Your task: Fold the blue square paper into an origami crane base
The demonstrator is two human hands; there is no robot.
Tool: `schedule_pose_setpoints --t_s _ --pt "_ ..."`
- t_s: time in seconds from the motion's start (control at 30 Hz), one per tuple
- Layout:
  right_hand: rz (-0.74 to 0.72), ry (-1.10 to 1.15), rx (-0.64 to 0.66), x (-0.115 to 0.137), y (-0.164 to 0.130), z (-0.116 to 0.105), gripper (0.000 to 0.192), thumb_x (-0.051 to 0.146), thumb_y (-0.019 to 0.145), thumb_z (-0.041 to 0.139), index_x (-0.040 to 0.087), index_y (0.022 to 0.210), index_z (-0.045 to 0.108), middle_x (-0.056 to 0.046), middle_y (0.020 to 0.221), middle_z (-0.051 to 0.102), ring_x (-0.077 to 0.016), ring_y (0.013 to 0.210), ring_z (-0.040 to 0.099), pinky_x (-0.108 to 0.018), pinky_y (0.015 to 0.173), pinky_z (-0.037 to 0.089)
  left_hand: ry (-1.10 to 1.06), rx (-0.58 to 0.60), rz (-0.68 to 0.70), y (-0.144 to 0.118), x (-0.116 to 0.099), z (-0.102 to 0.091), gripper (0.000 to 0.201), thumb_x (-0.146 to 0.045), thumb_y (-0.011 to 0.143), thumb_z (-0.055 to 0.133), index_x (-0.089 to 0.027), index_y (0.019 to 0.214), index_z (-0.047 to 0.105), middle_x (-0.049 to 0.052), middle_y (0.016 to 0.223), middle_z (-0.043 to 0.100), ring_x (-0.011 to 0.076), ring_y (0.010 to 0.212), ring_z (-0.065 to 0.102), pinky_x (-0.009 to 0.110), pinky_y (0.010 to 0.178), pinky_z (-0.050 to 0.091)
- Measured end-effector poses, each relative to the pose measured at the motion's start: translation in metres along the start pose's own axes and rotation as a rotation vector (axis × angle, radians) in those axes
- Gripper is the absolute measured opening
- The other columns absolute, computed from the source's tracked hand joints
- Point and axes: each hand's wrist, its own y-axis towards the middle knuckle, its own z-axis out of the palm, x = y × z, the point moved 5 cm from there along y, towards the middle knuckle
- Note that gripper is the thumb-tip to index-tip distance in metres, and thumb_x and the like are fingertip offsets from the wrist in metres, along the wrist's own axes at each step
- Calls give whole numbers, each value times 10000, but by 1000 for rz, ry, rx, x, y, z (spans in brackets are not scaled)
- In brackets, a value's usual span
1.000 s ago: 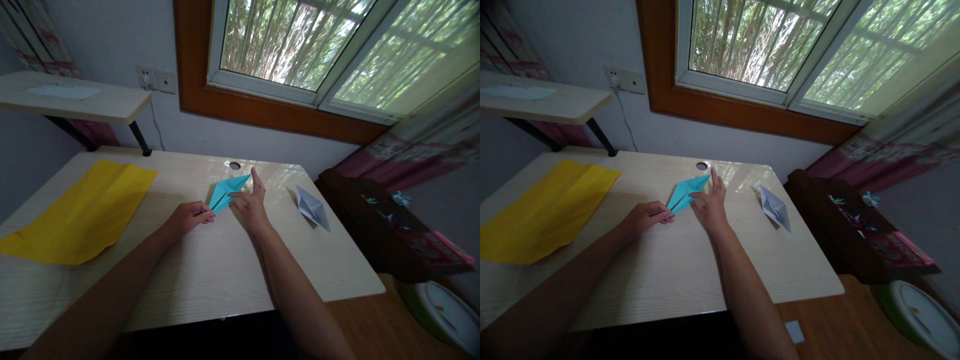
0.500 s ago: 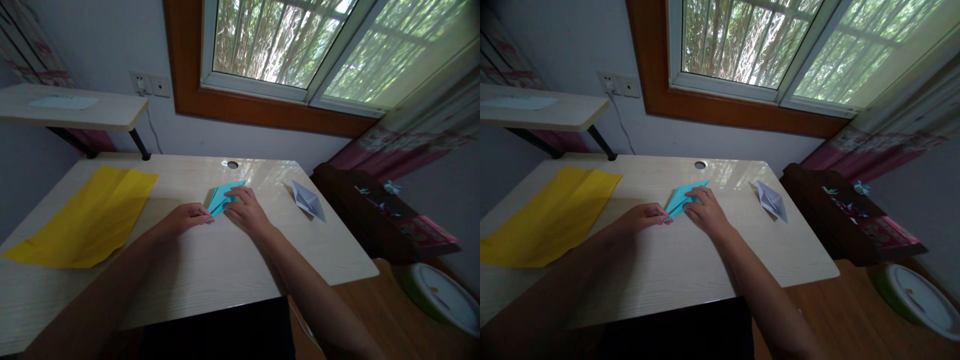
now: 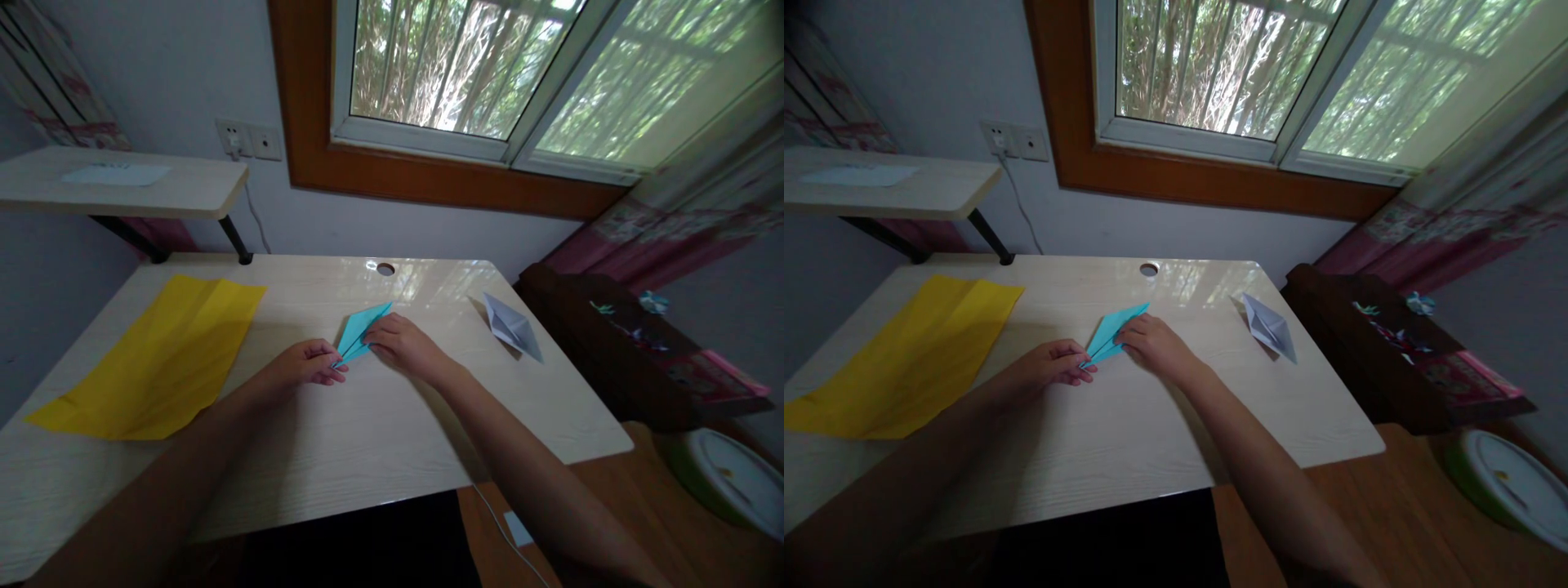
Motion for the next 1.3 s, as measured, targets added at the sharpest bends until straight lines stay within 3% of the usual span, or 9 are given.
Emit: schedule_pose_setpoints --t_s 0.2,0.33,0.4,0.47,0.6,0.73,0.83,1.0,1.3 --pt "85 48 -117 -13 -9 4 217 205 952 603 231 1150 687 -112 1173 689 -246 1114 610 -451 987 496 140 -54 -36 -1 -2 -7 391 -510 767 725 -165 907 607 94 949 754 193 743 731 293 653 538" --pt "79 41 -51 -16 -10 12 212 245 968 597 221 1158 689 -119 1190 682 -243 1140 609 -442 999 480 302 99 -49 -4 -7 0 373 -529 848 628 -170 947 619 53 884 720 156 628 692 262 576 522" --pt "75 44 -33 -17 -10 17 192 236 975 586 218 1132 695 -112 1173 688 -231 1118 616 -430 987 476 449 155 8 -4 -13 1 366 -523 915 550 -189 1040 635 11 793 680 123 534 632 235 512 468" --pt "80 57 -38 -18 -9 20 175 225 980 578 214 1106 698 -106 1159 692 -220 1100 618 -419 975 471 664 63 136 0 -22 -6 350 -490 962 502 -211 1111 651 -11 728 636 112 498 567 240 509 435" --pt "89 96 -67 -19 -8 22 152 241 975 595 213 1074 706 -101 1128 691 -215 1079 612 -403 951 469 1017 -212 669 6 -44 -12 222 -340 926 612 -219 1085 708 71 1002 655 211 918 631 376 844 508" --pt "77 86 -49 -20 -6 22 146 249 977 594 212 1039 721 -94 1085 690 -211 1022 608 -388 913 471 1200 -28 934 8 -37 3 201 -255 928 636 -229 1111 712 94 1173 659 250 1117 582 441 1001 472" --pt "65 55 -22 -21 -7 21 170 248 990 569 215 1038 729 -92 1072 689 -206 999 604 -383 904 474 1239 109 1004 2 -29 13 219 -200 953 586 -220 1138 700 93 1154 686 239 1142 596 420 1005 503" --pt "0 2 13 -20 -14 19 206 257 992 563 242 1104 736 -94 1156 679 -234 1089 587 -422 948 478 1276 173 1037 -8 -20 15 305 -157 961 546 -204 1236 668 126 1250 679 251 1228 611 446 1045 524" --pt "-71 121 40 -15 -4 23 147 273 960 629 290 1021 761 -35 1116 719 -213 1119 573 -391 988 450 1214 125 1070 -17 -7 13 337 -149 955 580 -178 1286 632 140 1348 643 272 1376 510 482 1129 480"
